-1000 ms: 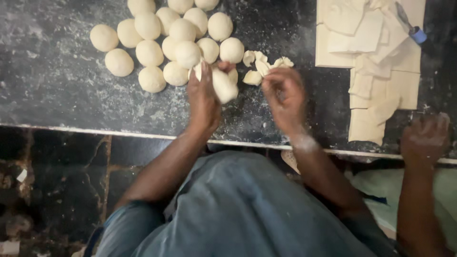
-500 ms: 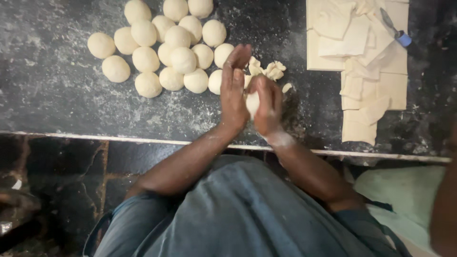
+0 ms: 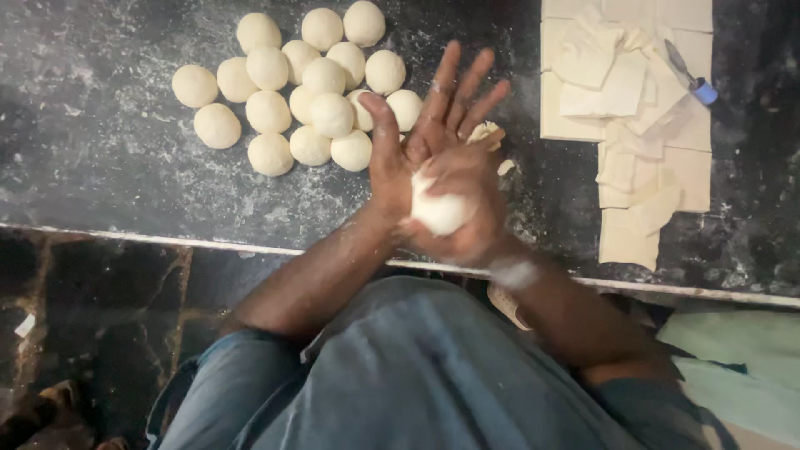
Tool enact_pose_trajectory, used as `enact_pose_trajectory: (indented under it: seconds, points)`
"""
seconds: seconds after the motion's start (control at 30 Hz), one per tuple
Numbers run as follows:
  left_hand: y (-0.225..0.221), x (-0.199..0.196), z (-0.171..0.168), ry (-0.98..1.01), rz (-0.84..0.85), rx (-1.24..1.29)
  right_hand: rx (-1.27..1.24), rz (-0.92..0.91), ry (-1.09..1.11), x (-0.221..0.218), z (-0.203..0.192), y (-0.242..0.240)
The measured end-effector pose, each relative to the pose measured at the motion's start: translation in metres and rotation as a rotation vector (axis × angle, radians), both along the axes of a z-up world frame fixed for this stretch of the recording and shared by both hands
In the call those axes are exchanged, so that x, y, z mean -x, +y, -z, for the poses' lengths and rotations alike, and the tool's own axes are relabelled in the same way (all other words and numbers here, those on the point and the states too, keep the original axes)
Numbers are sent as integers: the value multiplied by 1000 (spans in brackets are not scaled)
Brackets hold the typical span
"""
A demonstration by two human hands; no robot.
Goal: The person shapes dough into balls by hand and folds flat dough squares on a floured countertop.
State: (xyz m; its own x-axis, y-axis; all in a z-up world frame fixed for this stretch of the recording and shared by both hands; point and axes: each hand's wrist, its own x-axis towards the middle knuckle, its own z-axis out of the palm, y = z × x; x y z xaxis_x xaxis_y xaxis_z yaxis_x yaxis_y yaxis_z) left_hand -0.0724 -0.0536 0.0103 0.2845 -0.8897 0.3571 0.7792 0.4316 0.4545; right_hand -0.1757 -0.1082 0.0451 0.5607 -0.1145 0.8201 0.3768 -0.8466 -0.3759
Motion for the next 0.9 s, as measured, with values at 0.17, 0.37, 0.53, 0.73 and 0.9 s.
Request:
enact_pose_trajectory:
  seconds: [0.17, 0.37, 0.53, 0.73, 0.9]
  points:
    - [-3, 10, 5, 116, 103, -14, -67, 99, 24, -4, -9, -15]
    - [6, -5, 26, 119, 22, -4, -64, -45, 190, -2, 6, -7]
    - [-1, -9, 54, 230, -244, -414, -307, 239, 186, 18, 35, -28]
    - [30, 9, 57, -91, -227, -492, -452, 182, 243, 26, 63, -4]
    - [51, -48, 53, -786, 218, -407, -213, -112, 480, 42, 46, -13]
